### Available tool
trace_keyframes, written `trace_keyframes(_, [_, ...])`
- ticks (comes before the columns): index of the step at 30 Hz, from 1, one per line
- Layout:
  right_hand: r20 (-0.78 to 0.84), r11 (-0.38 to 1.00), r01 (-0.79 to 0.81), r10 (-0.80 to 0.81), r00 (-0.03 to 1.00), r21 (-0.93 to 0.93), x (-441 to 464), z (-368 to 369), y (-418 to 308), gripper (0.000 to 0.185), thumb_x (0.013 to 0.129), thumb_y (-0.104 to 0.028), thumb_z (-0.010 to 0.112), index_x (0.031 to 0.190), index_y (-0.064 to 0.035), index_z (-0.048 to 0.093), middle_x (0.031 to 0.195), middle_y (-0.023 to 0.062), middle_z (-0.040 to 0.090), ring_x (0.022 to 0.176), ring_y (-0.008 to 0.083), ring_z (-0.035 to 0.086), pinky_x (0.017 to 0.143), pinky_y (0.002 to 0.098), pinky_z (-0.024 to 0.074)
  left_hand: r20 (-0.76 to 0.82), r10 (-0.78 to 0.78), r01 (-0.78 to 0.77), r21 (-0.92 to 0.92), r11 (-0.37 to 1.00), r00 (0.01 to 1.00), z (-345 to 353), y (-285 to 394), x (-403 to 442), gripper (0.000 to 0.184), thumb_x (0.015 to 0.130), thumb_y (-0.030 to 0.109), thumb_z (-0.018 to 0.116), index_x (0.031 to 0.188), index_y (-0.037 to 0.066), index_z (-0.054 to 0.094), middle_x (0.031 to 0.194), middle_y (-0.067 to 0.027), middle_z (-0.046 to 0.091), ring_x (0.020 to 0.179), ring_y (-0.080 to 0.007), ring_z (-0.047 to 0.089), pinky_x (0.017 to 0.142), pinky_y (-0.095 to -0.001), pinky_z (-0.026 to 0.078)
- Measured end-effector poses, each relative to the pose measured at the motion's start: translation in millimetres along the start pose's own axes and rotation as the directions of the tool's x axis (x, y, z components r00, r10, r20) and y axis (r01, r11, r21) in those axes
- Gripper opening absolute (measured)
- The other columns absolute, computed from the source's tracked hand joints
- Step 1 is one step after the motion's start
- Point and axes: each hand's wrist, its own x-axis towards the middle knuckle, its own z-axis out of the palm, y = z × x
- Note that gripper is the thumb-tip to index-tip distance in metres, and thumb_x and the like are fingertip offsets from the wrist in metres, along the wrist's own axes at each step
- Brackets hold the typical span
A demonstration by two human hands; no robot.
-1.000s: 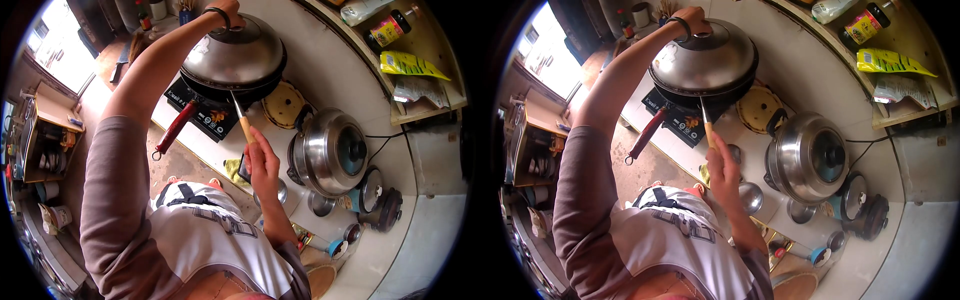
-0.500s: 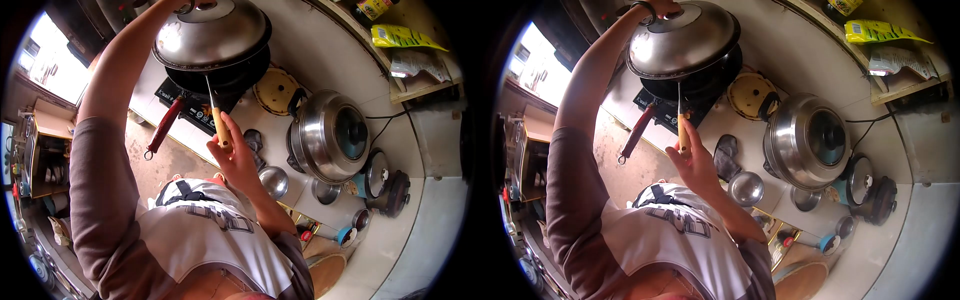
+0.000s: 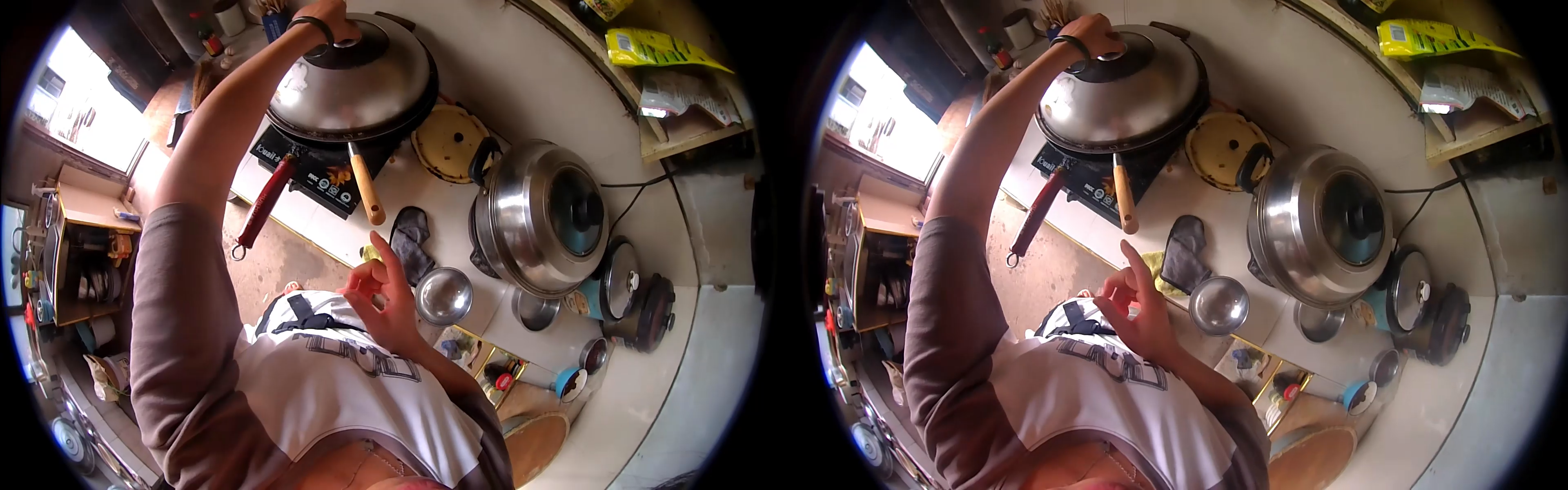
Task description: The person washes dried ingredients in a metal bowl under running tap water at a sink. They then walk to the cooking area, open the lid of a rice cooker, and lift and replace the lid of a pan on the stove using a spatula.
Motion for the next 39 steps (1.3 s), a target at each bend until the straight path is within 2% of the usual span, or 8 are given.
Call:
trace_keyframes(5, [-0.064,0.987,-0.050,0.041,0.997,-0.152,-19,-16,28,0.034,0.086,-0.009,0.067,0.118,-0.0028,0.060,0.076,0.0032,0.060,0.063,0.0063,0.054,0.059,0.0222,0.0442,-0.021,-0.052,0.053,0.074,0.996,0.998,2,7,-5,0.046,0.073,0.050,0.063,0.081,0.005,0.070,0.080,-0.0183,0.068,0.077,-0.0345,0.066,0.066,-0.0436,0.052])
trace_keyframes(10, [-0.069,0.851,-0.238,0.233,0.970,-0.468,-35,-25,54,0.031,0.083,-0.013,0.070,0.111,-0.0046,0.061,0.074,0.0054,0.062,0.057,0.0140,0.056,0.055,0.0285,0.0469,-0.023,0.213,-0.209,0.131,0.969,0.977,23,-21,-8,0.061,0.078,0.064,0.056,0.097,0.007,0.066,0.085,-0.0185,0.068,0.080,-0.0350,0.066,0.067,-0.0441,0.051])
trace_keyframes(11, [-0.053,0.810,-0.228,0.237,0.970,-0.540,-39,-27,60,0.030,0.082,-0.013,0.070,0.110,-0.0049,0.061,0.074,0.0055,0.062,0.056,0.0157,0.057,0.055,0.0299,0.0472,0.053,-0.074,0.069,0.082,0.994,0.996,-33,18,-46,0.060,0.080,0.063,0.055,0.098,0.007,0.064,0.083,-0.0180,0.067,0.080,-0.0349,0.066,0.067,-0.0445,0.050])
trace_keyframes(17, [0.068,0.717,-0.122,0.230,0.971,-0.686,-34,-3,66,0.022,0.083,-0.016,0.069,0.102,-0.0083,0.064,0.073,0.0054,0.061,0.055,0.0193,0.059,0.053,0.0323,0.0467,-0.135,-0.124,0.093,-0.216,0.972,0.983,-72,-47,-151,0.058,0.080,0.062,0.059,0.100,0.008,0.064,0.085,-0.0179,0.068,0.080,-0.0305,0.067,0.070,-0.0420,0.052])
trace_keyframes(22, [0.147,0.960,0.080,-0.042,0.988,-0.267,3,54,-2,0.002,0.079,0.001,0.065,0.081,0.0008,0.064,0.066,0.0051,0.059,0.056,0.0131,0.052,0.051,0.0248,0.0382,-0.437,-0.488,0.182,-0.576,0.797,0.756,-4,-183,-312,0.030,0.089,0.039,0.065,0.098,0.011,0.068,0.072,-0.0064,0.068,0.058,-0.0142,0.062,0.054,-0.0273,0.047])
trace_keyframes(27, [0.513,0.740,0.115,-0.560,0.651,0.662,60,162,-60,0.051,0.089,-0.048,0.060,0.084,0.0030,0.064,0.051,0.0038,0.050,0.034,0.0137,0.035,0.035,0.0297,0.0219,0.060,-0.794,0.565,-0.735,0.375,0.605,140,-241,-570,0.029,0.092,0.032,0.059,0.082,0.005,0.065,0.058,-0.0059,0.061,0.049,-0.0147,0.057,0.049,-0.0298,0.043])
trace_keyframes(31, [0.709,0.658,-0.268,-0.620,0.336,0.703,97,307,-77,0.053,0.093,-0.053,0.051,0.099,-0.0015,0.064,0.052,0.0057,0.044,0.036,0.0116,0.034,0.037,0.0273,0.0177,0.453,-0.796,0.878,-0.438,0.192,0.400,152,-247,-728,0.033,0.090,0.037,0.059,0.088,0.006,0.068,0.066,-0.0085,0.067,0.060,-0.0220,0.065,0.056,-0.0343,0.048])
trace_keyframes(39, [0.718,0.512,-0.636,-0.689,0.098,0.578,131,515,-42,0.063,0.084,-0.062,0.058,0.091,-0.0001,0.071,0.052,-0.0015,0.037,0.038,0.0089,0.035,0.035,0.0263,0.0224,0.301,-0.908,0.919,-0.352,0.179,0.292,89,-339,-820,0.029,0.088,0.035,0.060,0.091,0.007,0.068,0.080,-0.0115,0.069,0.073,-0.0258,0.067,0.064,-0.0367,0.051])
